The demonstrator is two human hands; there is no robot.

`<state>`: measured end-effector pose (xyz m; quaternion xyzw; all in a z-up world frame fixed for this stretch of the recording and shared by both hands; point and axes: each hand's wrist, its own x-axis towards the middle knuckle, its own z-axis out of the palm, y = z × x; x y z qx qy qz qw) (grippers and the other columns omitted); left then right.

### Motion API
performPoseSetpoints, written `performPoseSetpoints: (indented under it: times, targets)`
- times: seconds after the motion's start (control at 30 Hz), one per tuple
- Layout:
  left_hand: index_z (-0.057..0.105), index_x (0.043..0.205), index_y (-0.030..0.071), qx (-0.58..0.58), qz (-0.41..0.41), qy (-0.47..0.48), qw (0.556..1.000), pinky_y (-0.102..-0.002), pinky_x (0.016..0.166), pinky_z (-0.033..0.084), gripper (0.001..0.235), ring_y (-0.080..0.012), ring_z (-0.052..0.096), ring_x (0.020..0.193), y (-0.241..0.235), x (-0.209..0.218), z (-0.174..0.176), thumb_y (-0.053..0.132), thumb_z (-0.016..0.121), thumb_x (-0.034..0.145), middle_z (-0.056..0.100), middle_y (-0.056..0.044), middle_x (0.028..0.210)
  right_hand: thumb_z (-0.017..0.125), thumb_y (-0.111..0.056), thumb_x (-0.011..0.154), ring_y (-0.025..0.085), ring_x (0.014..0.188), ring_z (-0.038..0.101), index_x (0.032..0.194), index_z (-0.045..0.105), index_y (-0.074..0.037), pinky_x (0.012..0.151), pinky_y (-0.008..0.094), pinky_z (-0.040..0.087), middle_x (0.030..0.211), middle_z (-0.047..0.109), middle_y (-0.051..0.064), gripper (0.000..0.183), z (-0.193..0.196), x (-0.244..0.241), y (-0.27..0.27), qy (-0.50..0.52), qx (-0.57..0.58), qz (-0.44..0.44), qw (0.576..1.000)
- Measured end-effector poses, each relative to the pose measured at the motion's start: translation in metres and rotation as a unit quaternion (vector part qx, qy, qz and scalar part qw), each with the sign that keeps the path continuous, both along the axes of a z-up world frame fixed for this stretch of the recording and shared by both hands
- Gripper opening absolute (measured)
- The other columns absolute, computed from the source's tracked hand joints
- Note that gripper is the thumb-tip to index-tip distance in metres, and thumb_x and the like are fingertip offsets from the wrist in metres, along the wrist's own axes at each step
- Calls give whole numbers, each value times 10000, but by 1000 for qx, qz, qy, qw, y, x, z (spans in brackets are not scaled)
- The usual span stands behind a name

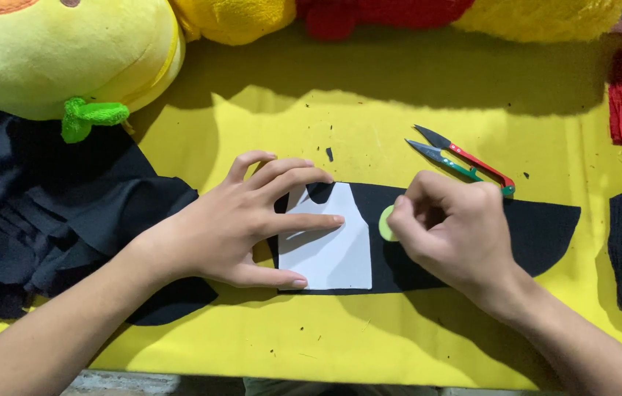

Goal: The person places a white paper pattern onto a piece of black fabric and uses a small green chalk to trace the outline. They then lift the pattern and fabric to show the traced lines before repositioning the pattern to trace another section.

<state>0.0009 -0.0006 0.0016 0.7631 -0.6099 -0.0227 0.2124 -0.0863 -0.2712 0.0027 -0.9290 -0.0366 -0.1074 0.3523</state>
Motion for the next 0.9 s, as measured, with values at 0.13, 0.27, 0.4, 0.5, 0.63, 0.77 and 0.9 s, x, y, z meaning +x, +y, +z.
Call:
performPoseSetpoints:
  times: [0.13,0.27,0.4,0.5,0.63,0.77,0.9]
  targets:
    - [581,1417,277,-1,1,1,1000,-507,1077,269,641,-348,449,1383,0,-1,0,658,629,904,462,-158,1518,644,-73,851,56,422,405,598,538,-83,445,241,339,459,500,-30,275,4,0,-2,0,21,-11,1000]
    - [579,1423,278,1,0,3,1000,-512,1079,265,649,-346,448,1383,0,-1,0,659,633,900,463,-156,1512,658,-78,830,58,412,394,600,525,-96,436,252,341,446,486,-32,266,0,-1,0,11,8,8,1000]
    - [583,1422,281,2,2,9,1000,-514,1089,257,645,-341,444,1384,-1,-2,0,655,635,899,460,-149,1513,656,-128,792,87,412,380,590,510,-120,442,283,322,445,468,-41,249,-7,-4,1,10,-40,26,999]
    - [578,1429,286,5,2,8,1000,-515,1084,261,651,-337,439,1388,0,-2,0,655,642,895,455,-144,1521,662,-176,758,93,412,459,613,591,-160,468,294,363,460,541,-65,162,-11,-5,2,34,-61,16,997]
    - [577,1443,303,8,14,-8,1000,-493,1099,228,652,-332,390,1415,-3,-7,-4,660,629,900,434,-131,1539,661,-100,822,58,412,436,618,582,-121,446,262,365,463,544,-43,220,2,-2,-7,3,-4,33,999]
    - [561,1466,304,-6,28,-65,997,-503,1114,155,712,-321,309,1469,-28,-19,-10,748,531,911,360,-149,1602,583,-43,944,85,529,350,664,502,-60,516,267,300,559,431,-12,293,21,1,-25,-36,60,4,998]
    - [557,1485,325,-3,31,-114,993,-525,1117,179,753,-307,335,1479,-67,-25,-18,793,494,899,328,-151,1639,537,-91,1032,100,523,426,704,514,-49,563,260,342,569,528,6,331,19,-1,-46,-34,52,51,997]
